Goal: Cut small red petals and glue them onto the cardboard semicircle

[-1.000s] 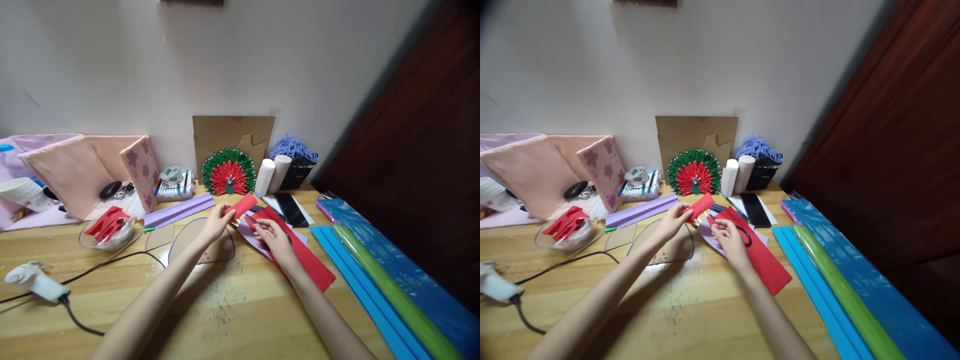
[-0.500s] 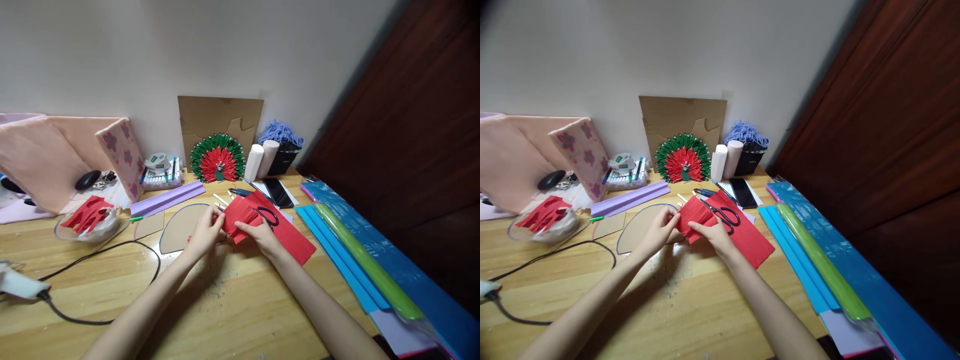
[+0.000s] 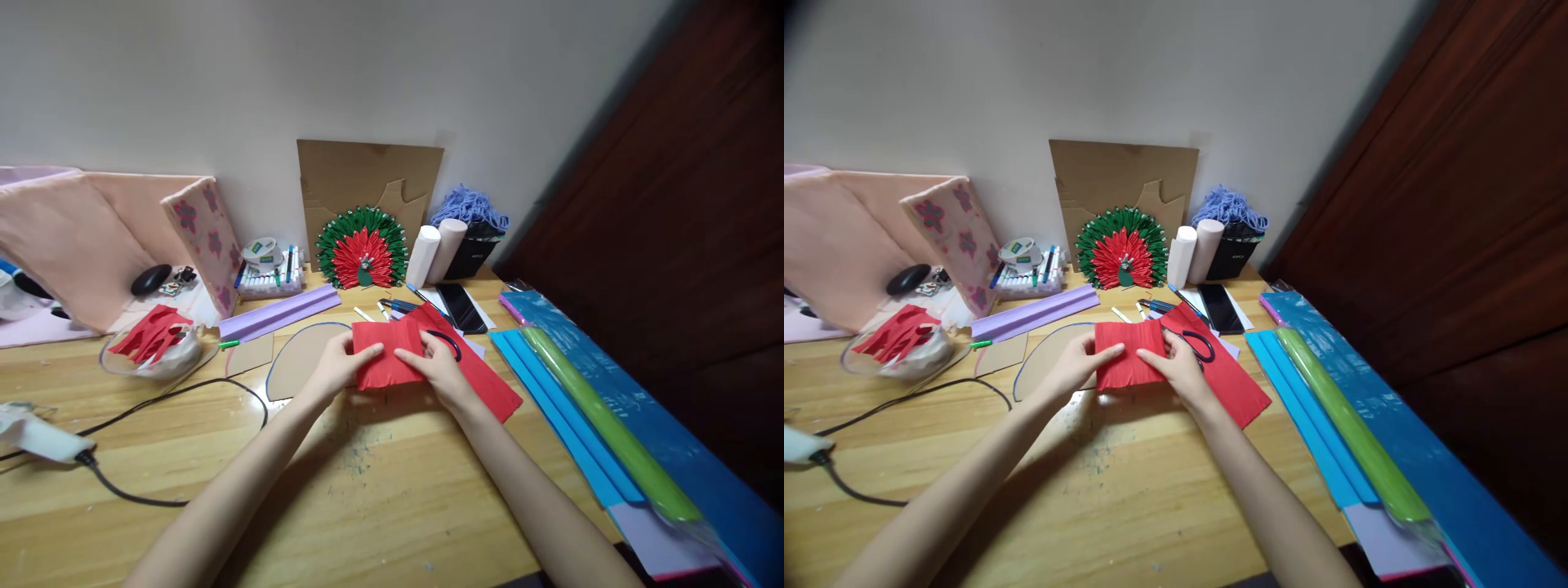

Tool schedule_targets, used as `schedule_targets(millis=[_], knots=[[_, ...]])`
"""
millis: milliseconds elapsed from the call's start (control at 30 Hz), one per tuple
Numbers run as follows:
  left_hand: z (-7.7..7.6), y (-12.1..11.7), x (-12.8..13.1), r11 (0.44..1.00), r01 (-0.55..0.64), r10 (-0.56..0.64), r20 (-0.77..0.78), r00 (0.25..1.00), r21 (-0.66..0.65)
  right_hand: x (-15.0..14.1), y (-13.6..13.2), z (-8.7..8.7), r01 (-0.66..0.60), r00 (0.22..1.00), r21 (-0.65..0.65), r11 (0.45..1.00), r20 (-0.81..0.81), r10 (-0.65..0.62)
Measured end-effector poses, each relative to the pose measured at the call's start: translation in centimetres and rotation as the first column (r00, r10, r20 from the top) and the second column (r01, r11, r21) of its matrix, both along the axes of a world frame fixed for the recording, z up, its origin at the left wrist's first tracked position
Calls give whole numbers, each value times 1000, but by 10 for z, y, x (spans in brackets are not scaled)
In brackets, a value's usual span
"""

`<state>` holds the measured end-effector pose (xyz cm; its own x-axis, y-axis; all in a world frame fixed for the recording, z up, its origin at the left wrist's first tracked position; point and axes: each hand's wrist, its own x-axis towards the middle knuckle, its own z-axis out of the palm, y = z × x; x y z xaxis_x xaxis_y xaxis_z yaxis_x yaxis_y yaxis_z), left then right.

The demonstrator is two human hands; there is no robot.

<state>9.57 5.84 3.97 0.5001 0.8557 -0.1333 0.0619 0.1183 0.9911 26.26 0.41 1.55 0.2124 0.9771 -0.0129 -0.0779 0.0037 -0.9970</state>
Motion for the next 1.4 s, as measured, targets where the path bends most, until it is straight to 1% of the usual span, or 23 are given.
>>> schedule_targets(millis=[67, 133, 233, 300, 367, 467, 533, 600, 633, 700, 767, 800, 867, 1000, 1067, 1167, 1233, 1333, 1400], knots=[[0, 2, 0, 996, -88, 88, -13, 996, 23, 5, 4, -5, 97, 995, 42, 994, 25, -98], [0, 3, 1, 988, -146, 147, -15, 989, 51, 9, 7, -11, 189, 980, 54, 981, 47, -191], [-2, 3, 2, 976, -203, 206, -21, 978, 77, 10, 10, -17, 268, 963, 35, 963, 22, -269], [-6, 3, 3, 969, -225, 229, -28, 973, 100, 7, 11, -17, 260, 965, 10, 965, -21, -260], [-10, 3, 3, 967, -222, 227, -27, 973, 127, 2, 10, -17, 200, 979, -10, 980, -50, -200], [-15, 3, 3, 971, -186, 193, -30, 981, 147, -5, 8, -18, 110, 994, -15, 994, 13, -110], [-16, 3, 3, 978, -151, 158, -35, 987, 147, -8, 8, -20, 123, 990, -33, 992, 73, -120], [-15, 2, 4, 984, -109, 112, -19, 993, 138, -10, 8, -21, 129, 989, -76, 989, 77, -123], [-13, 1, 4, 987, -89, 91, -8, 996, 132, -12, 9, -21, 110, 993, -90, 990, 52, -105], [-10, 0, 4, 991, -64, 63, 9, 998, 118, -14, 8, -19, 27, 999, -83, 996, -30, -29], [-8, -2, 5, 993, -53, 51, 20, 998, 106, -16, 7, -15, -48, 994, -35, 998, -102, 45], [-7, -2, 5, 994, -50, 48, 27, 998, 100, -17, 6, -14, -60, 991, -9, 998, -119, 59], [-5, -2, 4, 995, -47, 44, 36, 998, 91, -17, 4, -11, -24, 993, 28, 999, -113, 27], [-5, 1, 3, 988, -81, 83, -11, 996, 129, -11, 4, -12, 111, 993, 45, 993, -43, -109], [-6, 3, 2, 978, -104, 115, -52, 992, 181, -9, 4, -14, 167, 986, 53, 985, -26, -166], [-12, 3, 1, 948, -106, 145, -110, 983, 299, -9, 3, -15, 240, 970, 95, 966, 26, -243], [-15, 3, 1, 933, -84, 139, -134, 981, 350, -10, 1, -15, 250, 962, 118, 961, 81, -260], [-16, 4, 0, 932, -59, 118, -145, 982, 358, -11, -1, -15, 220, 959, 123, 968, 154, -238], [-15, 5, -1, 928, -74, 138, -154, 978, 364, -10, 0, -16, 216, 955, 129, 968, 179, -237]])
